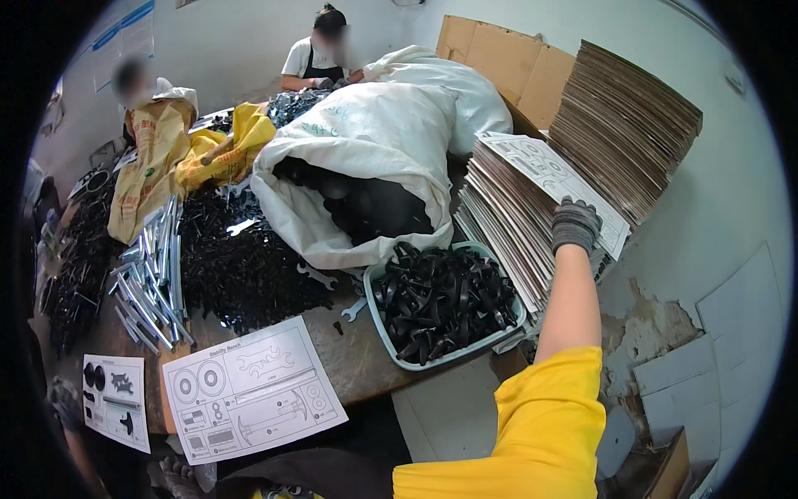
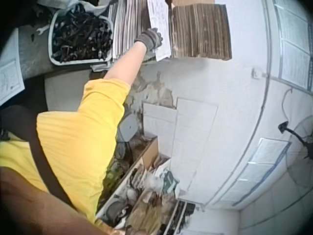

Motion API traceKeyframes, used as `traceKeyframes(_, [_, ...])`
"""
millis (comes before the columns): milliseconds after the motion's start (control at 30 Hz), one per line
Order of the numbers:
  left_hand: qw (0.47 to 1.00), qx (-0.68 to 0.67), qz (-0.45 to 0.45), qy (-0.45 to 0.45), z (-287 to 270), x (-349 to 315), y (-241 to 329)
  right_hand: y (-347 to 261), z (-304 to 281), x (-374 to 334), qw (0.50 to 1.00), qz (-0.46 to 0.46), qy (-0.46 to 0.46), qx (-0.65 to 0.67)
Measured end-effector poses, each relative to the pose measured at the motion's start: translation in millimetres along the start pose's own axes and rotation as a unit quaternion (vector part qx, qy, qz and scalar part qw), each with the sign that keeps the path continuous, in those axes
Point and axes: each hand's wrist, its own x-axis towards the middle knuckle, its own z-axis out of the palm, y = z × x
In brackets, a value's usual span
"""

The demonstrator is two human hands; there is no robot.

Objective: The person places various metal hardware components onto a printed assembly template on a table. They pick up bolts, nuts, and washers from piles and position them into designated slots on the template, then move the template aside to repeat the process with a new one.

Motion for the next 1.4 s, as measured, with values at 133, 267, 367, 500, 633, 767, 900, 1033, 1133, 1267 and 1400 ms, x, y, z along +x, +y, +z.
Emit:
traceKeyframes(133, [1.0,0.021,-0.007,0.003,-9,15,-2,-14,-30,5,0.995,0.035,-0.097,-0.011])
traceKeyframes(267, [0.992,0.032,0.033,0.121,-74,57,-20,-7,-33,16,0.99,0.052,-0.129,0.001])
traceKeyframes(367, [0.987,-0.021,0.031,0.159,-71,57,-18,24,-22,32,0.989,0.052,-0.139,0.0])
traceKeyframes(500, [0.985,-0.034,0.056,0.159,-50,43,-13,43,-8,47,0.987,0.026,-0.155,0.03])
traceKeyframes(633, [0.983,-0.005,0.014,0.185,-61,47,-11,32,-15,36,0.998,-0.051,0.033,-0.032])
traceKeyframes(767, [0.981,0.013,0.054,0.185,-65,52,-8,51,21,75,0.994,-0.017,0.106,-0.032])
traceKeyframes(900, [0.974,0.064,0.08,0.202,-56,31,-7,41,4,58,0.999,0.0,0.05,0.016])
traceKeyframes(1033, [0.963,0.168,0.192,0.086,-83,16,-19,28,-19,34,0.997,-0.024,0.076,0.003])
traceKeyframes(1133, [0.899,0.274,0.342,0.015,-39,-19,-8,61,-4,60,0.99,-0.067,0.096,0.082])
traceKeyframes(1267, [0.808,0.365,0.461,-0.017,34,-56,19,99,3,71,0.966,-0.145,0.183,0.108])
traceKeyframes(1400, [0.88,0.254,0.383,-0.118,76,-42,26,82,-43,-10,0.874,-0.299,0.269,0.272])
